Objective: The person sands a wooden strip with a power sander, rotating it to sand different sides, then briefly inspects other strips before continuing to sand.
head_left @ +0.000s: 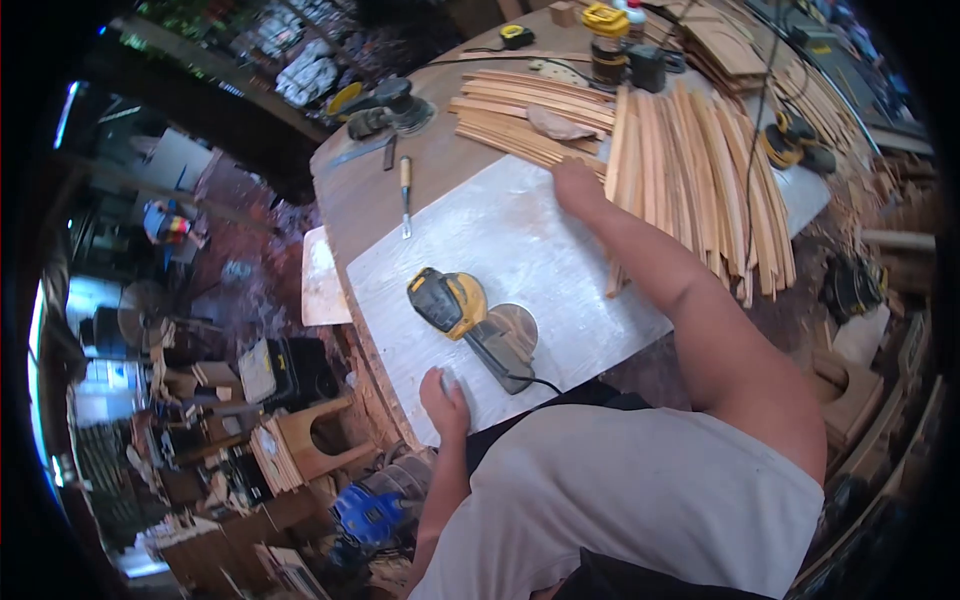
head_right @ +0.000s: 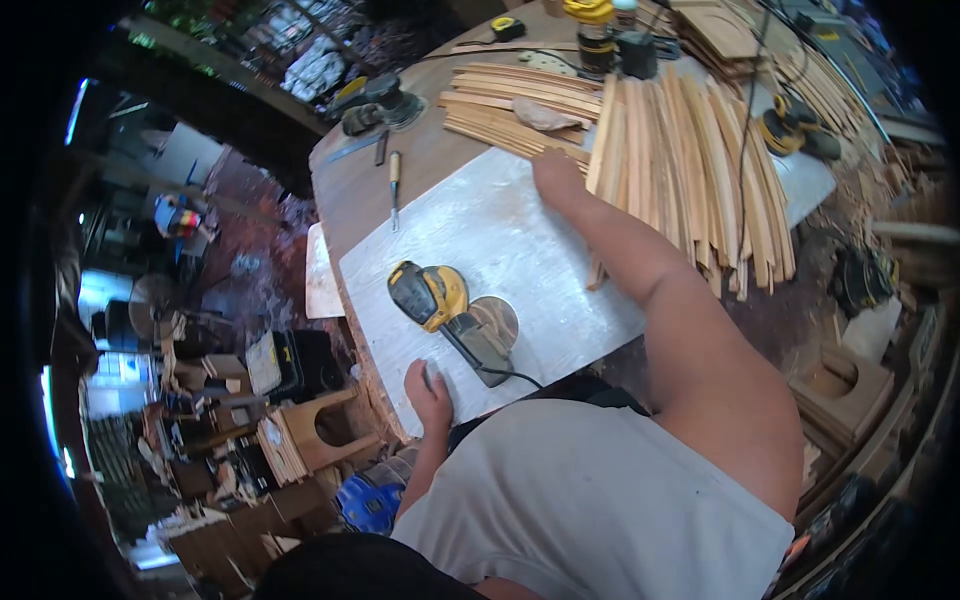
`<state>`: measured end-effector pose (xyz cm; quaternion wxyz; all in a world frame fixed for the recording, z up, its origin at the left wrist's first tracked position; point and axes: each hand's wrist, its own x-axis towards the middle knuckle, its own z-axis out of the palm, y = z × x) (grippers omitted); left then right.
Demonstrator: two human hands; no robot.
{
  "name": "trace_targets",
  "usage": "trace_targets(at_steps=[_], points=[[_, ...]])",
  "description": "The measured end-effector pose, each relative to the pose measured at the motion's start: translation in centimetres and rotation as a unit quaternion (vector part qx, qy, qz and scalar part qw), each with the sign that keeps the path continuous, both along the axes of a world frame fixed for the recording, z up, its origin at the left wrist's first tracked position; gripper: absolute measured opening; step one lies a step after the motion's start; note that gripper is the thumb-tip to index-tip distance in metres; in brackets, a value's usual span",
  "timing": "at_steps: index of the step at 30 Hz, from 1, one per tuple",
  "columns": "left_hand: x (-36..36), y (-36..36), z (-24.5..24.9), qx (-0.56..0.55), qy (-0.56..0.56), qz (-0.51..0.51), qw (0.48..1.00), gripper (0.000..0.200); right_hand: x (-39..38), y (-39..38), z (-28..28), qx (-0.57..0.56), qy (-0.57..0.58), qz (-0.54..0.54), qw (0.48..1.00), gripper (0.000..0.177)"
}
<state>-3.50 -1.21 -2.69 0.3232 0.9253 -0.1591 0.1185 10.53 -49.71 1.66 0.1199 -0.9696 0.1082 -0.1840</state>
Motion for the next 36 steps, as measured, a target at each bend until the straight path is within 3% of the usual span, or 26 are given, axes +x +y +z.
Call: trace_targets(at_steps=[2,10,13,16,19,21,22,24,25,27,29,33,36], points=[[-0.2,-1.0,1.2,0.072,0.0,0.0,0.997,0.04,0.7,0.2,-0.6,-0.017,0.018,-0.02,1.0,0.02],[-0.1,-1.2,1.6,0.074,0.001,0.01,0.997,0.038,1.5,0.0,-1.2,-0.041,0.001,-0.044,0.998,0.016],[-0.4,-1.1,1.4,0.066,-0.005,0.01,0.998,0.037,1.1,-0.2,-1.4,-0.005,0.089,-0.027,0.996,0.016],[-0.3,-1.0,1.3,0.078,0.0,0.008,0.997,0.037,0.5,0.4,-1.4,0.068,0.101,-0.032,0.992,0.02],[0.1,-0.7,1.2,0.057,0.002,0.0,0.998,0.037,-0.8,1.4,-0.3,0.162,0.016,0.036,0.986,0.024],[0.1,-0.1,1.1,0.018,-0.014,-0.021,1.0,0.037,-2.1,2.9,2.1,0.345,0.034,0.097,0.933,0.027],[0.4,0.3,1.0,0.016,-0.018,-0.017,1.0,0.037,-3.1,3.7,3.5,0.341,0.032,0.102,0.934,0.027],[2.0,1.0,0.9,-0.111,0.068,-0.011,0.991,0.033,-5.3,5.4,6.6,0.485,0.045,0.151,0.86,0.027],[3.5,1.7,0.8,-0.115,0.063,-0.012,0.991,0.033,-6.3,6.3,8.1,0.481,0.042,0.154,0.862,0.027],[7.2,2.9,0.9,-0.255,0.152,0.041,0.954,0.034,-8.6,8.2,10.6,0.536,0.081,0.176,0.822,0.027],[9.5,1.9,8.1,-0.346,0.135,0.002,0.928,0.036,-10.6,10.4,12.5,0.527,0.084,0.182,0.826,0.026],[15.5,2.9,15.8,-0.439,0.134,-0.159,0.874,0.049,-13.2,15.9,14.8,0.527,0.088,0.204,0.82,0.026],[17.2,4.0,20.5,-0.467,0.129,-0.242,0.841,0.046,-14.2,21.4,16.4,0.499,0.111,0.202,0.836,0.026]])
